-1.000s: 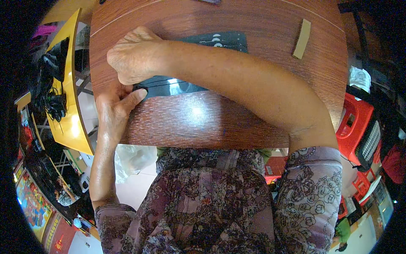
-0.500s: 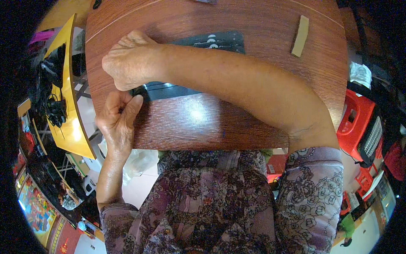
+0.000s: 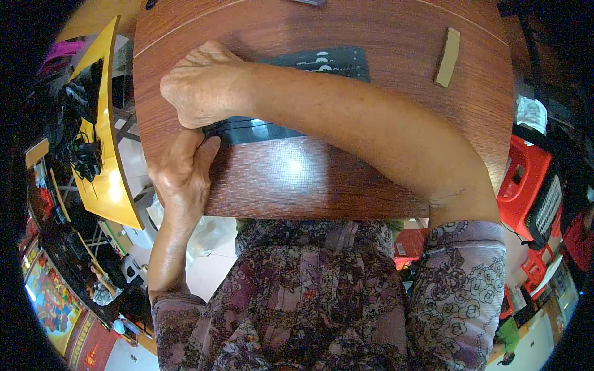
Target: The person is inspecting, aligning, and stacking manufactured black textile straps at a workbench.
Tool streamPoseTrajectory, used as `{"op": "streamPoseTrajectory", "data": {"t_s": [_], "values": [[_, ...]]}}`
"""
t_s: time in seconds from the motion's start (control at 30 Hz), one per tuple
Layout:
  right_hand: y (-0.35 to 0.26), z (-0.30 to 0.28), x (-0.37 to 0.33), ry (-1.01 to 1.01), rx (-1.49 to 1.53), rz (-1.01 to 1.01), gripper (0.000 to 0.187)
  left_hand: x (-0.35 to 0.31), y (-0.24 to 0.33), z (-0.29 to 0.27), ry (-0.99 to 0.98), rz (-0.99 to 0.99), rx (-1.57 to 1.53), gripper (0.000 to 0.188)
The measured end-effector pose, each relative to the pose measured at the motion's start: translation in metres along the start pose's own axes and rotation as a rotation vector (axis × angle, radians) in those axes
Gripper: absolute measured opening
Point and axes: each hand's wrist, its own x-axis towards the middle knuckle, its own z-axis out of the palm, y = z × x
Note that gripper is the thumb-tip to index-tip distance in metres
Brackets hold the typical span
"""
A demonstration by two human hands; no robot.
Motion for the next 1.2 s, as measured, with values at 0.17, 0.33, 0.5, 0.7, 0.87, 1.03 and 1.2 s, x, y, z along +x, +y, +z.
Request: {"op": "streamPoseTrajectory", "data": {"t_s": [0.17,0.33,0.5,0.7,0.87,1.03,1.2], "values": [[0.000,0.002,0.000,0.003,0.006,-0.002,0.022,-0.003,0.011,0.000,0.120,0.270,0.158,0.018],[0.000,0.002,0.003,-0.038,-0.031,0.006,0.022,0.006,0.052,-0.011,0.080,0.430,-0.078,0.010],[0.002,0.009,0.006,0.020,-0.020,-0.016,0.020,0.008,0.053,-0.013,0.098,0.454,-0.317,0.014],[0.010,0.003,0.003,-0.017,-0.001,-0.035,0.019,-0.004,0.018,-0.027,-0.164,-0.373,-0.624,0.013],[0.006,-0.010,0.019,-0.229,0.004,-0.068,0.023,0.003,0.006,-0.016,-0.184,-0.619,-0.844,0.009],[0.021,-0.007,0.028,-0.269,0.042,-0.150,0.028,0.010,0.005,-0.014,-0.268,-0.596,-0.796,0.010],[0.037,-0.016,0.024,-0.395,0.581,-0.146,0.027,0.009,-0.002,-0.012,-0.296,-0.470,-0.650,0.013]]}}
